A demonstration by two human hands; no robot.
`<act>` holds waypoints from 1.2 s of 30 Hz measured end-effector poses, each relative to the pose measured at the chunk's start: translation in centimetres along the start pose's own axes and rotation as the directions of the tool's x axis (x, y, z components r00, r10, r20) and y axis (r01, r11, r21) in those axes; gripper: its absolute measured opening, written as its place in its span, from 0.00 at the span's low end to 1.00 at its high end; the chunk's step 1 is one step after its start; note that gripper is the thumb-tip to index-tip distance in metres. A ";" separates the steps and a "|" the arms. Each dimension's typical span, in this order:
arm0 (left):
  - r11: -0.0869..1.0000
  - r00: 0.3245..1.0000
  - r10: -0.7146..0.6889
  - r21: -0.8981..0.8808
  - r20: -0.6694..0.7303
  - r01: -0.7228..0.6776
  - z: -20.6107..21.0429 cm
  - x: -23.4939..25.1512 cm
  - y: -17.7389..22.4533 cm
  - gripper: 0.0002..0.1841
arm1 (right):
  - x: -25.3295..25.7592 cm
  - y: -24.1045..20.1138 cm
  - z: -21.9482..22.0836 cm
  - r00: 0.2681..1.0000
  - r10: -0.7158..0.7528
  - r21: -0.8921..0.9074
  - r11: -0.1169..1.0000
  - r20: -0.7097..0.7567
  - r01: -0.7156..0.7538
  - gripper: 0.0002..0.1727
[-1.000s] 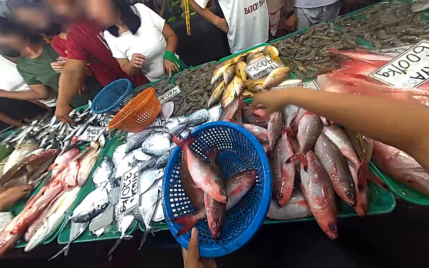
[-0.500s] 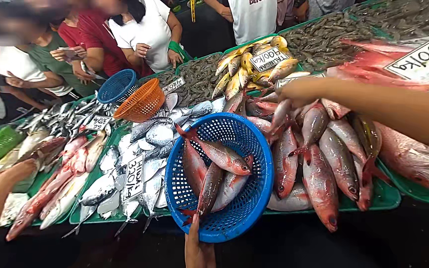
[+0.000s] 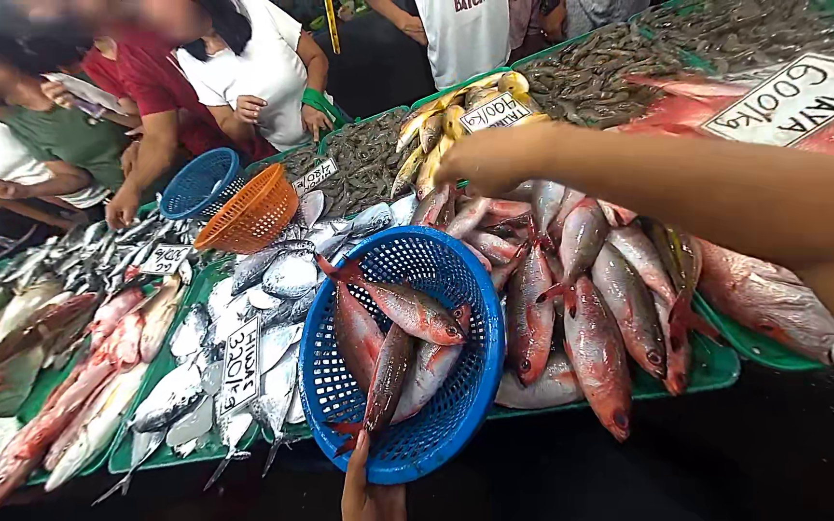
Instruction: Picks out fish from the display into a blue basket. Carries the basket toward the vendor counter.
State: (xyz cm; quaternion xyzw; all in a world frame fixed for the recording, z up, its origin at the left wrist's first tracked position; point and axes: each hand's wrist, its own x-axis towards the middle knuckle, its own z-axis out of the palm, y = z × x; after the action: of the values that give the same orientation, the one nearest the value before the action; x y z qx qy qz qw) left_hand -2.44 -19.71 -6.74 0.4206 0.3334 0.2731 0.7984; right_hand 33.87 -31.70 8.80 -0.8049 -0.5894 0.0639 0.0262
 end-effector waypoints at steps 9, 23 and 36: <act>1.000 0.999 -0.011 0.018 -0.043 0.012 -0.2 -0.1 -0.3 0.16 | 3.6 8.0 13.1 0.961 0.167 0.118 0.973 0.221 -0.196 0.37; 0.982 0.988 -0.112 0.137 -0.109 0.126 0.4 0.1 0.3 0.17 | 1.2 3.1 4.0 0.880 0.380 0.202 0.921 -0.286 -0.333 0.19; 0.970 0.980 -0.200 0.142 0.011 0.197 -0.5 -0.3 1.0 0.20 | -9.0 2.7 11.6 0.906 0.156 -0.030 0.987 0.394 -0.156 0.23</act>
State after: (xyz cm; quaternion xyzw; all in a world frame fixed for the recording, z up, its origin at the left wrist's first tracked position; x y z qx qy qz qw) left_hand -3.18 -19.13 -6.00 0.4434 0.3819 0.1625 0.7944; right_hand 32.23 -41.50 -2.40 -0.8198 -0.5163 0.2275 -0.0977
